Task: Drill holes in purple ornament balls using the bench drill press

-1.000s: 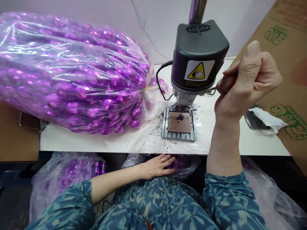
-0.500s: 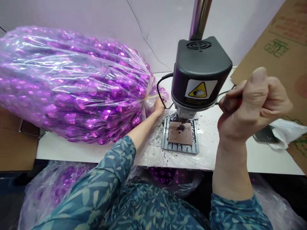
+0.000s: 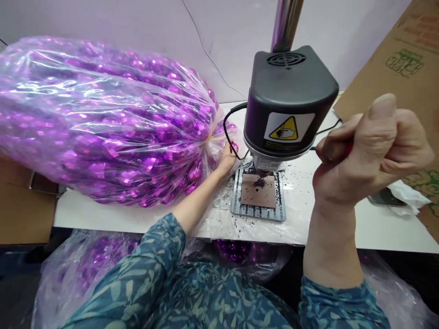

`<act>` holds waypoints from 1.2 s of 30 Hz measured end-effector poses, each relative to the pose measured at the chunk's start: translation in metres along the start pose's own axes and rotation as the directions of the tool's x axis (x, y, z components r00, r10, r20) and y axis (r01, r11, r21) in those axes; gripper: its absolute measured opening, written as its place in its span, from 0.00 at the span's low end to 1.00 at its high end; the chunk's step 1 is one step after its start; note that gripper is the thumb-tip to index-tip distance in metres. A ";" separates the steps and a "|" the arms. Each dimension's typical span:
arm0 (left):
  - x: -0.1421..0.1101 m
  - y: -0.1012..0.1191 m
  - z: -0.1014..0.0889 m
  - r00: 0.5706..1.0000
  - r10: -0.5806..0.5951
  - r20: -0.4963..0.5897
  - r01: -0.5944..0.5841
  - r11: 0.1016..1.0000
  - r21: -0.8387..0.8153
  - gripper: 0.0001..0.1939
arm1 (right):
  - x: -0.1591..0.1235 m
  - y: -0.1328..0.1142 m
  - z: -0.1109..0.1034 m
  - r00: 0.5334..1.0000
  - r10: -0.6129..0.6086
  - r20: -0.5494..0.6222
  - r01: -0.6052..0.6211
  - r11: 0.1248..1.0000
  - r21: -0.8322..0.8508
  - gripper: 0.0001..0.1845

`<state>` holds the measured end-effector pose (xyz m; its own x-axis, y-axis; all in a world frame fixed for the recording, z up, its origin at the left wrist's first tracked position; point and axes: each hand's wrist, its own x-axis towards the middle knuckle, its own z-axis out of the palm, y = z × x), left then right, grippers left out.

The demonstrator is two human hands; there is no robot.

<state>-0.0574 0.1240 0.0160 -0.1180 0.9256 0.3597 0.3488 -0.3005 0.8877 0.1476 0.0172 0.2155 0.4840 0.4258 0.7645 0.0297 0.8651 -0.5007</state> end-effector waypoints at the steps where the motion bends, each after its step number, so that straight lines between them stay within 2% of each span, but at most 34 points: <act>1: -0.015 0.005 -0.005 0.998 -0.023 -0.053 0.023 1.000 -0.008 0.16 | 0.000 0.001 0.000 1.000 -0.001 -0.003 0.001 1.000 0.008 0.27; 3: -0.049 0.019 -0.016 0.991 -0.013 -0.135 0.010 1.000 -0.023 0.19 | 0.001 0.003 0.000 1.000 -0.002 0.001 0.002 1.000 0.021 0.27; 5: -0.084 0.034 -0.028 0.991 0.041 -0.128 -0.047 0.998 -0.046 0.22 | 0.001 0.005 -0.001 1.000 0.005 0.010 -0.005 1.000 0.022 0.27; 6: -0.099 0.042 -0.032 0.994 0.026 -0.109 -0.037 0.995 -0.098 0.24 | 0.002 0.006 -0.001 1.000 0.008 0.015 -0.008 1.000 0.020 0.27; 7: -0.113 0.049 -0.036 0.997 -0.019 -0.079 0.005 0.984 -0.177 0.25 | 0.002 0.006 -0.001 1.000 0.012 0.022 -0.012 1.000 0.020 0.28; 9: -0.132 0.060 -0.040 0.986 -0.164 0.027 0.162 0.914 -0.372 0.28 | 0.002 0.007 -0.002 0.999 0.018 0.030 -0.019 0.999 0.029 0.28; 11: -0.141 0.067 -0.041 0.945 -0.283 0.164 0.326 0.794 -0.513 0.31 | 0.001 0.007 -0.002 0.999 0.021 0.035 -0.022 0.999 0.046 0.29; 14: -0.146 0.069 -0.036 0.887 -0.347 0.304 0.461 0.667 -0.585 0.35 | 0.000 0.007 -0.003 0.999 0.031 0.041 -0.034 0.997 0.064 0.29; 16: -0.145 0.064 -0.030 0.881 -0.351 0.316 0.472 0.658 -0.586 0.35 | 0.000 0.007 -0.003 0.998 0.029 0.049 -0.032 0.998 0.060 0.29; 22: -0.134 0.037 -0.008 0.954 -0.231 0.191 0.294 0.841 -0.454 0.37 | -0.001 0.007 -0.002 0.998 0.019 0.053 -0.020 1.000 0.007 0.30; 25: -0.128 0.032 -0.002 0.960 -0.195 0.200 0.260 0.886 -0.383 0.35 | -0.002 0.006 -0.001 0.999 0.008 0.031 -0.008 1.000 0.005 0.30; 32: -0.120 0.040 0.006 0.964 -0.165 0.208 0.220 0.935 -0.278 0.31 | -0.004 0.002 -0.003 0.996 0.016 0.084 -0.014 0.999 -0.029 0.28; 36: -0.118 0.041 0.011 0.976 -0.122 0.182 0.147 0.981 -0.130 0.30 | -0.004 0.004 -0.004 0.998 0.034 0.060 -0.032 0.999 -0.028 0.30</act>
<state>-0.0189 0.0053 0.0072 0.0111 0.9816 0.1906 0.2044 -0.1888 0.9605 0.1491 0.0182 0.2091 0.4310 0.4703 0.7701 0.0387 0.8430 -0.5365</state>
